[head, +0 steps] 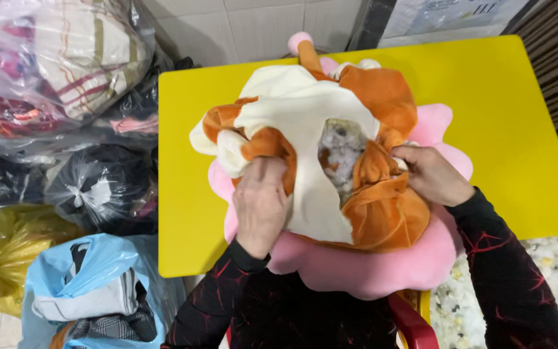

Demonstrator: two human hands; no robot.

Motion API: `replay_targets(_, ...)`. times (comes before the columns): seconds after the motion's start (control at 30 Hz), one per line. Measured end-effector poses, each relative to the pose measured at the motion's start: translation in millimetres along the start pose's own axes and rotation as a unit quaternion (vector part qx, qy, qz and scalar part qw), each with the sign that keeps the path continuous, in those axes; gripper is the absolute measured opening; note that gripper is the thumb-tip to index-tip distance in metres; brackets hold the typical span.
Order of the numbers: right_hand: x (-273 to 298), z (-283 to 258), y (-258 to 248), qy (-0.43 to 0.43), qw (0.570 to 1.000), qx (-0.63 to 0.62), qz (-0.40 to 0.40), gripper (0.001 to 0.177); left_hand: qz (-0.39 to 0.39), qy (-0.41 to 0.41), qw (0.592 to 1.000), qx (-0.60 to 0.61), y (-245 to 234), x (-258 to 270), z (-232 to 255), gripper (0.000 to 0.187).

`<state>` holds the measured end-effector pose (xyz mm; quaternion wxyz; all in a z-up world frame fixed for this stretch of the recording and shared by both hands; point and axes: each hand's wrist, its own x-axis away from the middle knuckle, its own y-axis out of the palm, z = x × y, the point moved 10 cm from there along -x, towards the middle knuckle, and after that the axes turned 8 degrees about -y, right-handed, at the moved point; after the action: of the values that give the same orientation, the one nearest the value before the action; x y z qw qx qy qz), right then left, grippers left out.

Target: The person repeatedly scoops white stuffing from a yellow basket and inserts it into an orange and white plush toy on a yellow table. They push and distribute the stuffing inside the toy, occasionally adjusting the fabric to make room for more material.

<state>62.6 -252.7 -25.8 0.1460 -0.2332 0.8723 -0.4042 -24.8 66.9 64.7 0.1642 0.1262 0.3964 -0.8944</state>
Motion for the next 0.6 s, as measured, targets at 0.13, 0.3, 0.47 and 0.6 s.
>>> replay_targets(0.13, -9, -27, -63, -0.122, 0.975, -0.093, 0.159, 0.031, 0.042, -0.072, 0.991, 0.107, -34, -26, -12, 0.011)
replay_targets(0.3, -4, 36, -126, 0.062, 0.946, -0.191, 0.254, 0.019, 0.124, 0.035, 0.976, 0.175, -75, -73, 32, 0.013)
replay_targets(0.47, -2, 39, -120, 0.105, 0.981, -0.074, 0.144, 0.028, 0.189, 0.086, 0.969, 0.132, -104, -70, 35, 0.014)
replay_targets(0.6, 15, 21, -127, 0.130, 0.982, -0.065, 0.122, 0.035, 0.088, -0.029, 0.989, 0.113, -89, -49, 0, 0.016)
